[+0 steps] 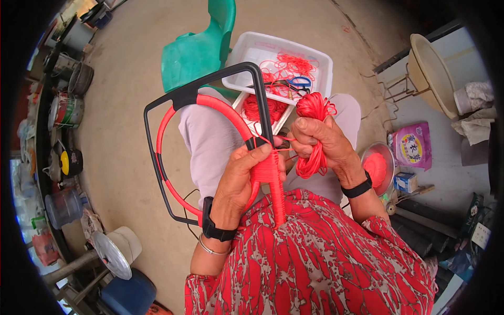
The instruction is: Wrapping a circular frame with red plastic twine.
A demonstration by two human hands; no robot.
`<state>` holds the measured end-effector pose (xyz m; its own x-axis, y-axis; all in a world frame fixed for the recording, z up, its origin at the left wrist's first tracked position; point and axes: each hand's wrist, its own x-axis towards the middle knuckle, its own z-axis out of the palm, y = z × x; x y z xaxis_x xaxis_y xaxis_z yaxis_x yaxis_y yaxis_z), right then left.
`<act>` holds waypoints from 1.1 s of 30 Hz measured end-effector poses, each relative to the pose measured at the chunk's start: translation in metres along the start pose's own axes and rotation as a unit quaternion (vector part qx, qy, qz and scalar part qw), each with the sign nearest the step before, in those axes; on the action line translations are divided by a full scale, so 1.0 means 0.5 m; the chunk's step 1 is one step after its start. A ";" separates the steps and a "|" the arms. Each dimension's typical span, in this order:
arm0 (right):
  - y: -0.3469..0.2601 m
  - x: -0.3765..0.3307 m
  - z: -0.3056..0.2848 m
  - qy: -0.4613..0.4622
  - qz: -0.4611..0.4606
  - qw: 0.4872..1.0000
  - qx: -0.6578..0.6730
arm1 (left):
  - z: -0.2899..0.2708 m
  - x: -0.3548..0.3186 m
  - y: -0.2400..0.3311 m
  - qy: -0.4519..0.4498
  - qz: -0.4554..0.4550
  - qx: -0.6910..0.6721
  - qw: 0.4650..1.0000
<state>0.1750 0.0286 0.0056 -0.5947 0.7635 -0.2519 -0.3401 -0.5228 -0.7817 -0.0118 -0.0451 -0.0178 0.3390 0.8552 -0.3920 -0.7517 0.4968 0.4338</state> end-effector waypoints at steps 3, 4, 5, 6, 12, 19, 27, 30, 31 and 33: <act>0.000 -0.004 0.000 0.018 0.019 1.000 -0.005 | 0.003 -0.005 -0.003 0.028 0.003 0.029 0.999; 0.004 -0.005 -0.004 0.020 0.024 0.999 -0.006 | 0.004 -0.005 -0.004 0.040 0.007 0.037 0.999; 0.009 -0.006 -0.008 0.021 0.030 0.999 -0.007 | 0.006 -0.006 -0.003 0.040 0.006 0.037 0.999; 0.016 -0.005 -0.007 0.022 0.029 0.999 -0.006 | 0.008 -0.007 0.000 0.053 0.007 0.036 0.998; 0.085 -0.007 -0.034 -0.030 0.082 0.993 0.076 | -0.024 -0.012 -0.013 0.074 0.000 0.070 0.995; 0.104 0.016 -0.051 0.017 0.051 0.980 0.190 | -0.022 -0.018 -0.023 0.065 0.084 0.005 0.994; 0.109 0.016 -0.048 0.008 0.077 0.973 0.215 | -0.029 -0.034 -0.038 0.091 0.149 -0.001 0.985; 0.108 0.003 -0.045 0.012 0.086 0.976 0.201 | -0.031 -0.045 -0.045 0.091 0.142 0.025 0.985; 0.109 0.000 -0.038 0.011 0.086 0.976 0.201 | -0.035 -0.047 -0.047 0.092 0.142 0.048 0.984; 0.110 -0.005 -0.019 0.050 0.063 0.992 0.097 | -0.035 -0.047 -0.055 0.116 0.144 0.044 0.982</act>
<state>0.1647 0.0014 -0.0419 -0.5697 0.7164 -0.4028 -0.4082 -0.6721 -0.6179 -0.0091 -0.0812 -0.0349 -0.0252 0.9107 -0.4122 -0.7416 0.2595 0.6186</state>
